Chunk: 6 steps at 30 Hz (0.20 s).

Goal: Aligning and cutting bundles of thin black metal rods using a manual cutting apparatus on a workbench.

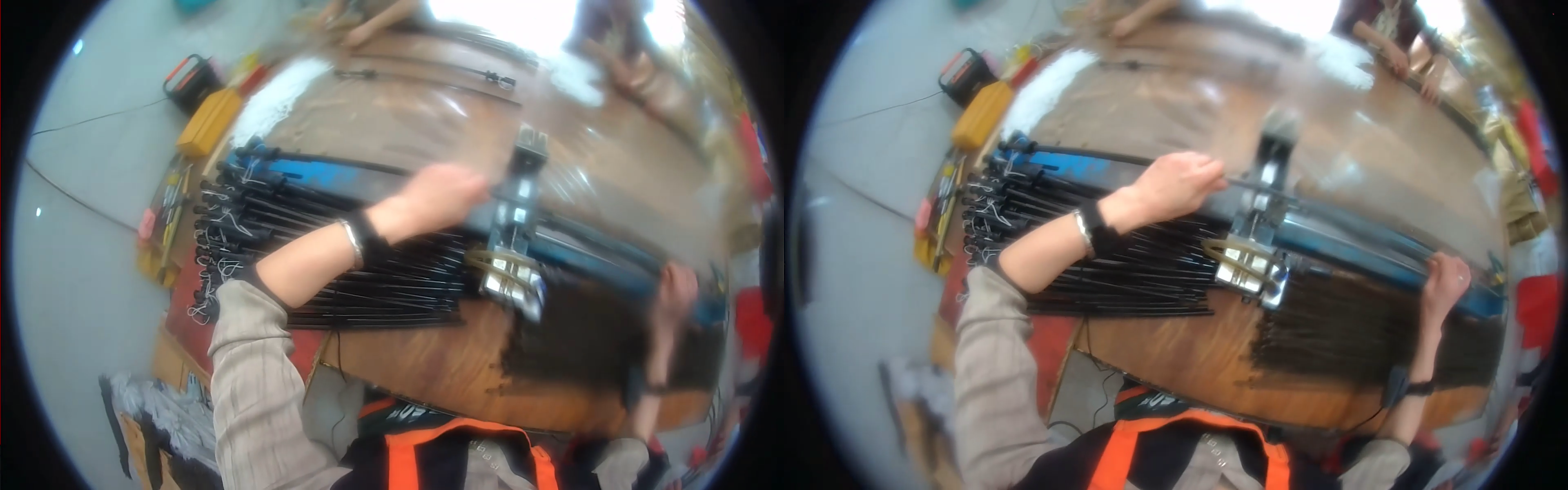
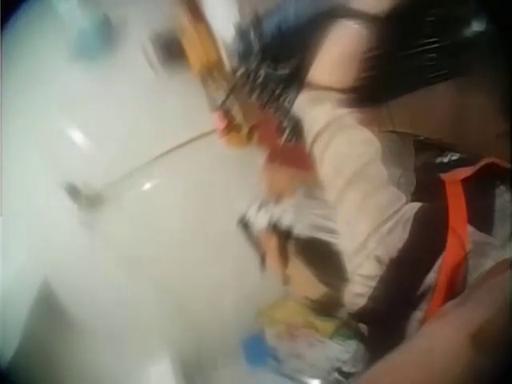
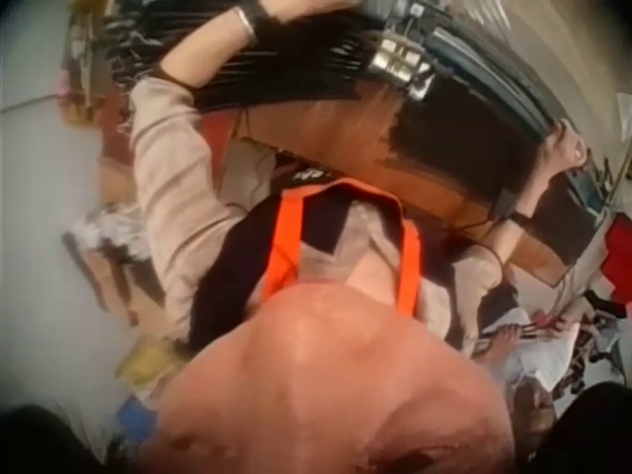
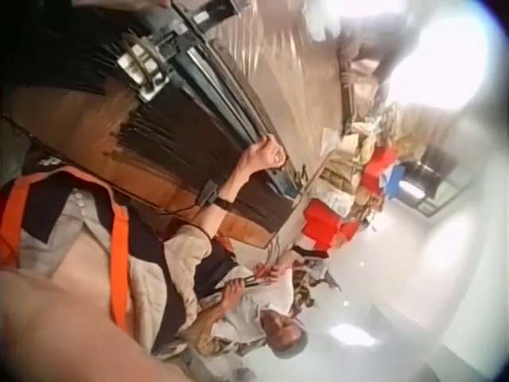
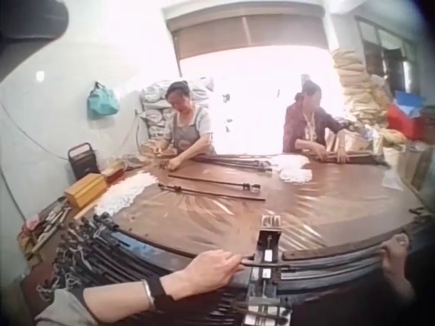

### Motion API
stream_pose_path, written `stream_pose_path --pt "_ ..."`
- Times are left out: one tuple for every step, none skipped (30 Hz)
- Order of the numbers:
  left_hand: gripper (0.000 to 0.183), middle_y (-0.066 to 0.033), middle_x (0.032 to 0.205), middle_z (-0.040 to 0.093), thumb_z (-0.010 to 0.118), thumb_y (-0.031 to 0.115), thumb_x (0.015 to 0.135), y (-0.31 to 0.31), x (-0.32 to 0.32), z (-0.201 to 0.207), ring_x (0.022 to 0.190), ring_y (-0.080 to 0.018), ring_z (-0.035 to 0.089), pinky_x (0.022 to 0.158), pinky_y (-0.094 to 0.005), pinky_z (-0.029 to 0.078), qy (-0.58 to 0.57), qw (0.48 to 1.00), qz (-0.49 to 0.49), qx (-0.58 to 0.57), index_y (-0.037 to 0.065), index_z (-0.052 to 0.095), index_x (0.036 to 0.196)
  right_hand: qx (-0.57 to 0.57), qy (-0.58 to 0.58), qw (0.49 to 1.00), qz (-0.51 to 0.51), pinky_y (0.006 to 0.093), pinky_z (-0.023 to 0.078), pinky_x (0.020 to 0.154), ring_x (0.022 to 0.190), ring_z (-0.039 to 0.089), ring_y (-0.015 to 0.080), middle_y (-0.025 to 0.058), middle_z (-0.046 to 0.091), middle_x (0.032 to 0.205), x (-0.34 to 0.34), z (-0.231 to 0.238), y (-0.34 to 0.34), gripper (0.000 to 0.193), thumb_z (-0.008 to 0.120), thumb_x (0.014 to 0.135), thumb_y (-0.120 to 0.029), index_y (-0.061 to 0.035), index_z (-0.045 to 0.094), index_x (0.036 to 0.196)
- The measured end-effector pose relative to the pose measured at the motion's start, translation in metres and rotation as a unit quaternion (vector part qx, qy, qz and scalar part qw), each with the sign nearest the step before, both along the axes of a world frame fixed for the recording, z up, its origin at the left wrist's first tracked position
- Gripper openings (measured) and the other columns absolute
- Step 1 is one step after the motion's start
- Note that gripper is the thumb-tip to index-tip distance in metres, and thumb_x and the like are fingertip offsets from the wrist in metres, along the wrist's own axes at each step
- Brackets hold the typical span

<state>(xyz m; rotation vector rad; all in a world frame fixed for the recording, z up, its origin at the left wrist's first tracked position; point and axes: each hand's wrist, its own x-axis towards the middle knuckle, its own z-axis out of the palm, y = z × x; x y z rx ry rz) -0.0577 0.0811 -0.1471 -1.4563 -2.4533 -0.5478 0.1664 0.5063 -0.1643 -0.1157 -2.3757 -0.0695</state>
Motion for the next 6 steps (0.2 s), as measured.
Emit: stream_pose_path --pt "0.018 -0.0146 0.079 0.063 0.059 0.022 0.094 0.003 0.0 0.0 0.075 -0.0367 0.063 0.064 -0.0462 0.051 -0.01 1.0 -0.008 -0.009 0.007 0.059 0.085 -0.007 0.0 1.0 -0.005 0.0432 0.041 0.079 0.084 0.056 0.0325 0.0124 0.06 0.08 0.002 -0.003 0.009 0.005 0.066 0.082 -0.004 -0.0066 0.064 0.086" --pt "0.018 -0.0146 0.079 0.063 0.059 0.022 0.094 0.007 0.0 0.0 0.075 -0.0367 0.063 0.064 -0.0462 0.051 -0.008 1.0 -0.004 -0.009 0.007 0.059 0.085 -0.015 0.0 1.0 -0.01 0.0439 0.041 0.08 0.084 0.056 0.0329 0.0129 0.06 0.081 0.002 -0.006 0.016 0.004 0.066 0.083 -0.004 -0.0069 0.064 0.086" --pt "0.018 -0.0151 0.08 0.063 0.059 0.023 0.094 0.011 -0.001 0.0 0.076 -0.0369 0.064 0.065 -0.0462 0.052 -0.041 0.999 0.003 -0.036 0.006 0.059 0.086 -0.015 0.002 1.0 -0.007 0.0439 0.041 0.08 0.084 0.056 0.0329 0.0129 0.06 0.081 0.002 -0.009 0.021 0.004 0.066 0.083 -0.004 -0.0069 0.064 0.086" --pt "0.019 -0.0157 0.081 0.064 0.059 0.023 0.094 0.015 -0.002 0.001 0.077 -0.0371 0.064 0.066 -0.0463 0.052 -0.073 0.995 0.008 -0.063 0.006 0.059 0.086 -0.018 0.008 1.0 -0.004 0.0441 0.041 0.081 0.085 0.057 0.0325 0.0132 0.06 0.081 0.001 -0.012 0.024 0.005 0.067 0.082 -0.005 -0.0071 0.064 0.086" --pt "0.02 -0.0162 0.082 0.065 0.059 0.024 0.094 0.019 -0.004 0.002 0.078 -0.0373 0.065 0.066 -0.0463 0.052 -0.104 0.99 0.013 -0.09 0.006 0.058 0.087 -0.021 0.015 1.0 -0.003 0.0442 0.041 0.082 0.086 0.057 0.0322 0.0136 0.06 0.082 0.0 -0.014 0.025 0.005 0.067 0.082 -0.006 -0.0074 0.064 0.086" --pt "0.02 -0.0162 0.082 0.065 0.059 0.024 0.094 0.019 -0.006 0.004 0.078 -0.0373 0.065 0.066 -0.0463 0.052 -0.102 0.991 0.013 -0.091 0.006 0.058 0.087 -0.024 0.021 0.999 -0.002 0.0444 0.042 0.083 0.087 0.058 0.0318 0.0139 0.06 0.082 -0.001 -0.017 0.026 0.006 0.068 0.082 -0.007 -0.0076 0.065 0.087"
